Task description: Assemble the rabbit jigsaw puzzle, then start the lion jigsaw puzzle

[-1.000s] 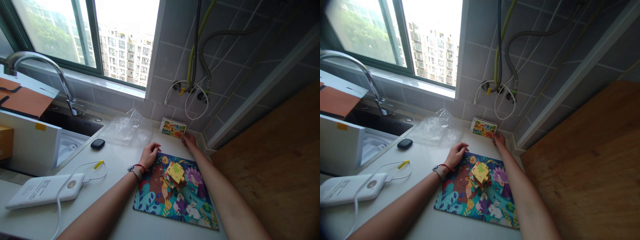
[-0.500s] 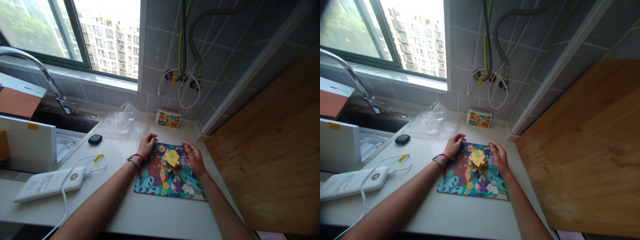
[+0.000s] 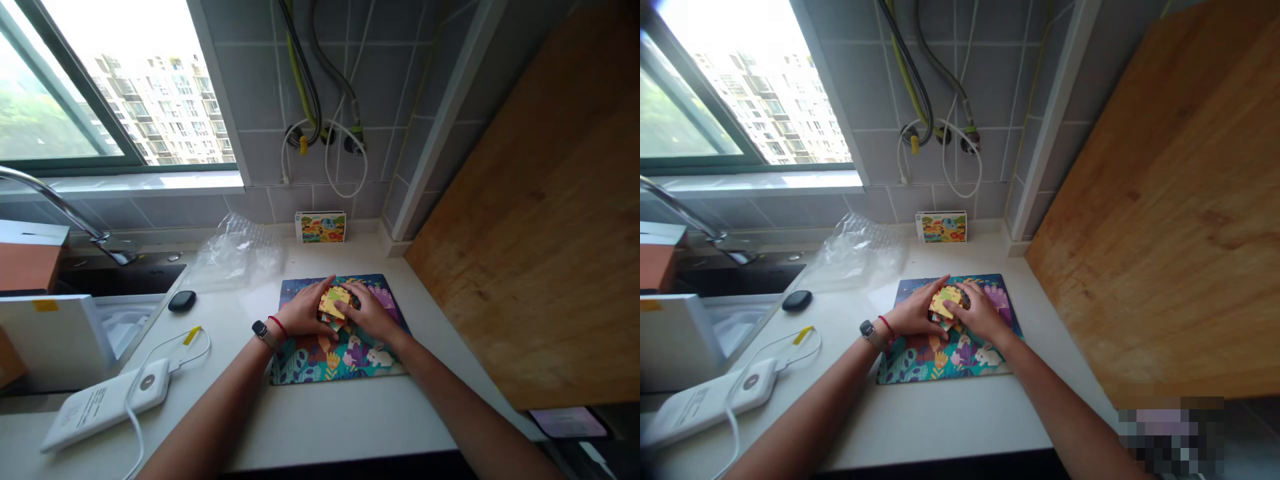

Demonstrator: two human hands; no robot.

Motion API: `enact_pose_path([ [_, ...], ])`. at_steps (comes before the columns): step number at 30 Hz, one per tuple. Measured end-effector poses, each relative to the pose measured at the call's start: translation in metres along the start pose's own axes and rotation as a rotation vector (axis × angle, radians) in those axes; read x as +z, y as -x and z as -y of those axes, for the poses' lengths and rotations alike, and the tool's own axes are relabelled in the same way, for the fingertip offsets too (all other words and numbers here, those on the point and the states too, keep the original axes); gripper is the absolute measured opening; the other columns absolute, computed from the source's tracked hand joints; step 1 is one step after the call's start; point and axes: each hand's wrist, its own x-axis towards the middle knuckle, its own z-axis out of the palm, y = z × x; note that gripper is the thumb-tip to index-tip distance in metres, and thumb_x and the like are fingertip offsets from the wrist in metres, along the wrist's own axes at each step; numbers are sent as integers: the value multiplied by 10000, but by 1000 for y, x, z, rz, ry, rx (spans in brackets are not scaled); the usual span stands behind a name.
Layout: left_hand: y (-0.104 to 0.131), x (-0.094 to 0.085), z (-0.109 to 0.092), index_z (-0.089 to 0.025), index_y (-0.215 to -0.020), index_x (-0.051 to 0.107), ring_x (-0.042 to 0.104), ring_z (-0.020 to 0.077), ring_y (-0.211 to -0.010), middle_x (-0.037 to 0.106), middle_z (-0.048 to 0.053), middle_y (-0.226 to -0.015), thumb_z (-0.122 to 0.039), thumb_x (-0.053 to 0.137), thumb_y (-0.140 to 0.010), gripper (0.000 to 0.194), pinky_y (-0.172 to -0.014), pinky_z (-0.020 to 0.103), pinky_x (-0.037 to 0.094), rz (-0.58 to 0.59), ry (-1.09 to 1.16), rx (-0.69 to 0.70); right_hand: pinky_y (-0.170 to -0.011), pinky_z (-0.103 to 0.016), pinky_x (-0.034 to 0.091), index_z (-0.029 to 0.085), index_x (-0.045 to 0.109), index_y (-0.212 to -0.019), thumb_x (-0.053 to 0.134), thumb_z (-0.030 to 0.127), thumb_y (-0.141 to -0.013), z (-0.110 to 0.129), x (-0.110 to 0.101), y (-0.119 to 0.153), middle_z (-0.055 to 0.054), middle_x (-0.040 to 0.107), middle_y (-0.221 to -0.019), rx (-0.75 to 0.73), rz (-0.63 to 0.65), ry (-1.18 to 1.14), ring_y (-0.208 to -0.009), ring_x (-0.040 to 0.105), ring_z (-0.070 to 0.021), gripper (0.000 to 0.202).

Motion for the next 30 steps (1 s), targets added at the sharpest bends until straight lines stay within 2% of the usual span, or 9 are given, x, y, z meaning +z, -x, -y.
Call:
enact_pose_path([
  [7, -3, 10, -1, -258, -1643, 316, 514, 418, -1415, 521, 174, -1553, -434, 972, -638, 1212, -1186, 527, 410, -28, -88, -16, -1157, -494, 443, 166, 701, -1317, 738, 597, -833, -5, -2, -1, -172, 659, -1377, 29, -29, 43, -1309, 601, -346, 649],
  [12, -1, 13, -4, -248, -1645, 311, 532, 417, -1389, 527, 180, -1543, -430, 976, -635, 1223, -1181, 533, 416, -39, -65, -46, -1138, -495, 463, 181, 721, -1303, 768, 591, -804, -5, -5, -3, -150, 711, -1334, 40, -26, -21, -1272, 633, -355, 647],
  [16, -1, -4, 5, -264, -1630, 357, 462, 408, -1464, 477, 161, -1595, -441, 1008, -553, 1270, -1233, 519, 370, 21, 47, -22, -1144, -488, 459, 206, 729, -1289, 779, 605, -793, -5, -6, -4, -134, 714, -1344, 49, -33, -63, -1276, 636, -350, 638],
  [18, -7, -21, 17, -281, -1567, 470, 493, 372, -1445, 537, 131, -1545, -449, 985, -596, 1112, -1224, 476, 394, 21, 87, -26, -1145, -488, 457, 203, 719, -1299, 761, 599, -811, -4, -5, -4, -135, 710, -1353, 63, -40, -65, -1281, 636, -346, 630],
  [21, -28, -44, 42, -255, -1411, 623, 592, 321, -1332, 630, 123, -1412, -413, 839, -804, 663, -1118, 439, 489, -313, 18, -188, -1133, -496, 468, 190, 713, -1293, 718, 589, -849, -2, -6, -4, -145, 716, -1340, 71, -38, -53, -1269, 644, -348, 598],
  [22, -36, -48, 51, -239, -1332, 672, 640, 310, -1246, 663, 124, -1333, -371, 811, -825, 542, -1057, 430, 526, -396, -21, -244, -1130, -496, 470, 190, 711, -1293, 708, 585, -859, -2, -6, -3, -146, 716, -1339, 70, -35, -54, -1268, 645, -347, 586],
  [24, -52, -52, 68, -214, -1228, 718, 677, 293, -1130, 690, 121, -1205, -265, 799, -806, 433, -1004, 422, 546, -433, -43, -267, -1129, -493, 472, 202, 703, -1303, 703, 573, -868, 0, -6, -3, -138, 714, -1347, 67, -35, -67, -1270, 646, -338, 571],
  [27, -72, -51, 89, -219, -1283, 672, 674, 263, -1054, 656, 115, -1229, -117, 774, -734, 568, -973, 418, 553, -524, -64, -289, -1129, -496, 471, 233, 691, -1325, 726, 563, -855, -1, -6, -2, -116, 711, -1359, 66, -45, -82, -1275, 643, -327, 575],
  [30, -88, -54, 104, -232, -1408, 565, 662, 232, -995, 638, 106, -1233, -56, 739, -710, 741, -954, 412, 554, -631, -74, -322, -1139, -510, 459, 242, 679, -1357, 729, 564, -857, -3, -5, -2, -120, 691, -1393, 56, -36, -72, -1298, 628, -331, 596],
])
